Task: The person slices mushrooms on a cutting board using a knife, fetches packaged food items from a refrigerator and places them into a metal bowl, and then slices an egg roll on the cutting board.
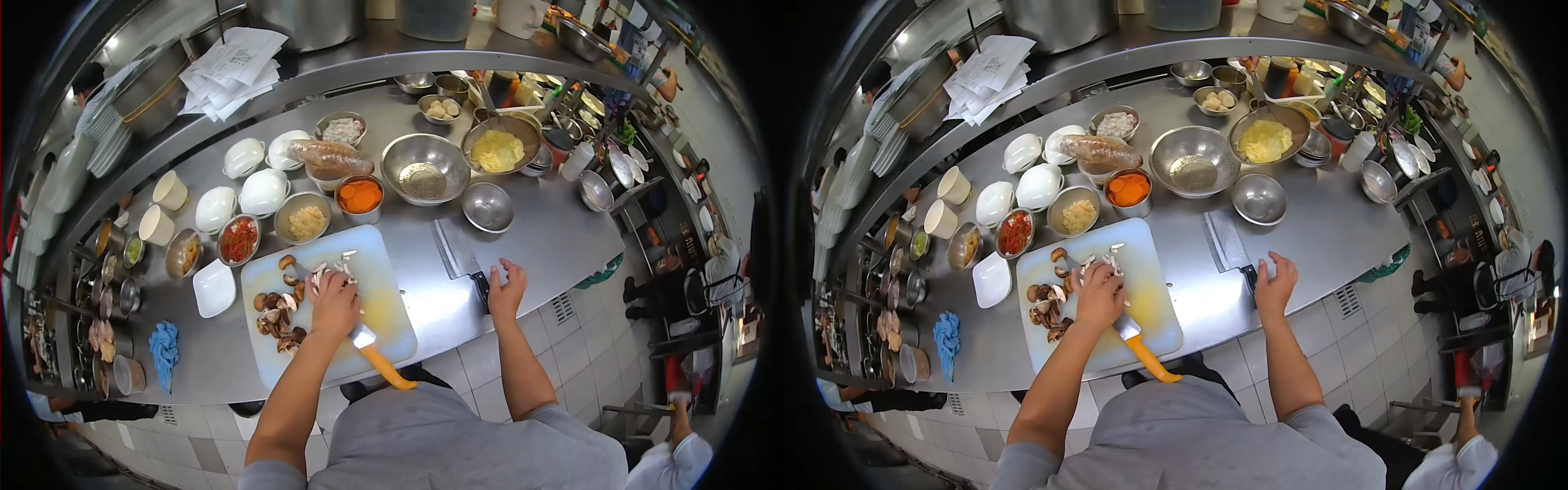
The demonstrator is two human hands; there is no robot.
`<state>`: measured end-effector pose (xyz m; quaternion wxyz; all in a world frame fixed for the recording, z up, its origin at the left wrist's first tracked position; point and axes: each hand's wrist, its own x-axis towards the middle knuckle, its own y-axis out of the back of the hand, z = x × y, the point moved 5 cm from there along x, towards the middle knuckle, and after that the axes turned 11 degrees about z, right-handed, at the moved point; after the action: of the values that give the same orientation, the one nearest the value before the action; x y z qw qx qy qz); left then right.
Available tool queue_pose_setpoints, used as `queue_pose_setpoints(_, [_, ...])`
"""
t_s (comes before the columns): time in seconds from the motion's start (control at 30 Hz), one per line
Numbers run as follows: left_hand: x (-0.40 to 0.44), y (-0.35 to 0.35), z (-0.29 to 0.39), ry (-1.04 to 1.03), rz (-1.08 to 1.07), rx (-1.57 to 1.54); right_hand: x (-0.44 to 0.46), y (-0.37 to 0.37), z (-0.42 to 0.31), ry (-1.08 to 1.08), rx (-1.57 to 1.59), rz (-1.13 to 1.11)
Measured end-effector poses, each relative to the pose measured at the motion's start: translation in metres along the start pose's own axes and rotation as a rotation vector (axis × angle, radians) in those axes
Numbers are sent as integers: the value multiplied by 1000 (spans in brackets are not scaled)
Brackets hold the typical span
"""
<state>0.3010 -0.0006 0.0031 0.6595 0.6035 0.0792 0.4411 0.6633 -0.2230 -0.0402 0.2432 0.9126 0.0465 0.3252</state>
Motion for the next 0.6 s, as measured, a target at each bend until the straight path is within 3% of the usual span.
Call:
queue_pose_setpoints(0.2, [-17,23,-11,32,108,-69,-3,0,9,-10,31,-91])
queue_pose_setpoints(0.3, [-27,34,-10,66,146,-101,7,10,33,-88,51,-42])
queue_pose_setpoints(0.37, [-23,44,-9,61,165,-99,16,41,50,-137,13,159])
queue_pose_setpoints(0.6, [-55,45,-41,140,152,-41,-31,103,169,-393,-219,275])
